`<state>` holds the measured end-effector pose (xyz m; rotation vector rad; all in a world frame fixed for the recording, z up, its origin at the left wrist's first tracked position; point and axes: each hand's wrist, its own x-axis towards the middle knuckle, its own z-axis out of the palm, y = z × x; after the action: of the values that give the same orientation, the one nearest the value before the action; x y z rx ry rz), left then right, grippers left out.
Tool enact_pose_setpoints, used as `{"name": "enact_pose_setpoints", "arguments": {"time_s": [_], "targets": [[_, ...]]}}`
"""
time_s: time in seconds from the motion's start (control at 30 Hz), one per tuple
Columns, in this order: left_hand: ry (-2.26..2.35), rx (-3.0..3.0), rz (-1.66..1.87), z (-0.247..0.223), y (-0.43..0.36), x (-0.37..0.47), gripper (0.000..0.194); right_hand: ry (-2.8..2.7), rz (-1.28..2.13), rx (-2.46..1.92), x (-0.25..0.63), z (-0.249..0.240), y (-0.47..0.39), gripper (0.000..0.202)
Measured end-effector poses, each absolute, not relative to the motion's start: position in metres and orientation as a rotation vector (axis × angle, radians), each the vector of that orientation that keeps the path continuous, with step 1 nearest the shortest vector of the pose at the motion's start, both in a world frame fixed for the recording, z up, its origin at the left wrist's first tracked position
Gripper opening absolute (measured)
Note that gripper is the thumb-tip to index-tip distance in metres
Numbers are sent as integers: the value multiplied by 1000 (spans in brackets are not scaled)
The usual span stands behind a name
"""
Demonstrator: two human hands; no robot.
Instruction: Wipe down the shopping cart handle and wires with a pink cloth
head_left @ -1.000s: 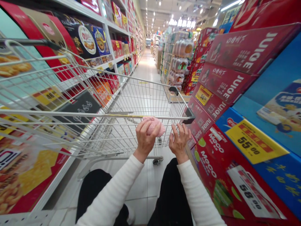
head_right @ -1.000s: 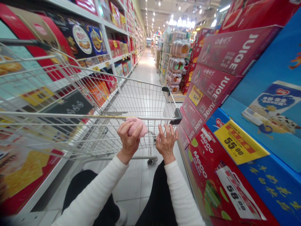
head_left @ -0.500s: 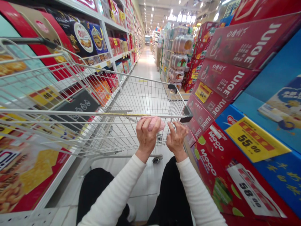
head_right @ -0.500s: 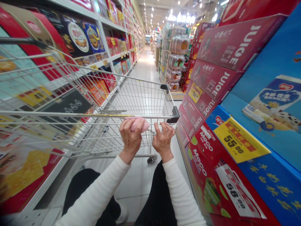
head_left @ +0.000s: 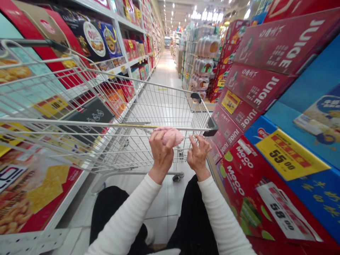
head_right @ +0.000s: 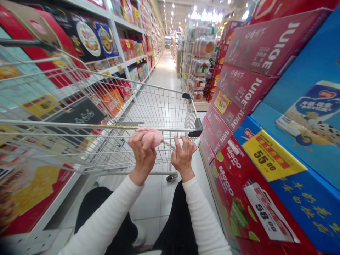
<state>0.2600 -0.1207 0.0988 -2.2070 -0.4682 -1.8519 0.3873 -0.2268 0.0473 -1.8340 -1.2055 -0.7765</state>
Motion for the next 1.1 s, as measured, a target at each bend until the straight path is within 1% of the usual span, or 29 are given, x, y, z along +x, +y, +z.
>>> {"name": "enact_pose_setpoints", "arguments": {"time_s": [0.07,0.23,0.33,0.43,0.67,0.8,0.93,1.03,1.1], "targets": [[-451,-2213,-1810,95,-115,266,61,-1196,-760,-1845,385,47,-227,61],[-470,-2240,-1631,78,-113,268,47,-1214,-775,-1849,385,50,-227,59],[-515,-2303,-1589,71,-119,258,43,-1187,-786,-1836,384,50,-225,55],[-583,-2383,-1536,64,-124,245,39,-1160,-762,-1837,381,48,-222,56],[-550,-2224,-1782,61,-114,250,47,-1144,-750,-1809,377,46,-223,58],[-518,-2288,-1703,39,-106,259,40,-1148,-719,-1832,377,47,-224,62],[-555,-2375,-1547,14,-116,250,39,-1167,-716,-1828,379,47,-225,59],[-654,-2480,-1438,16,-127,243,39,-1182,-715,-1815,380,46,-225,59],[-698,-2464,-1502,27,-131,243,40,-1181,-707,-1802,379,47,-225,59]]}}
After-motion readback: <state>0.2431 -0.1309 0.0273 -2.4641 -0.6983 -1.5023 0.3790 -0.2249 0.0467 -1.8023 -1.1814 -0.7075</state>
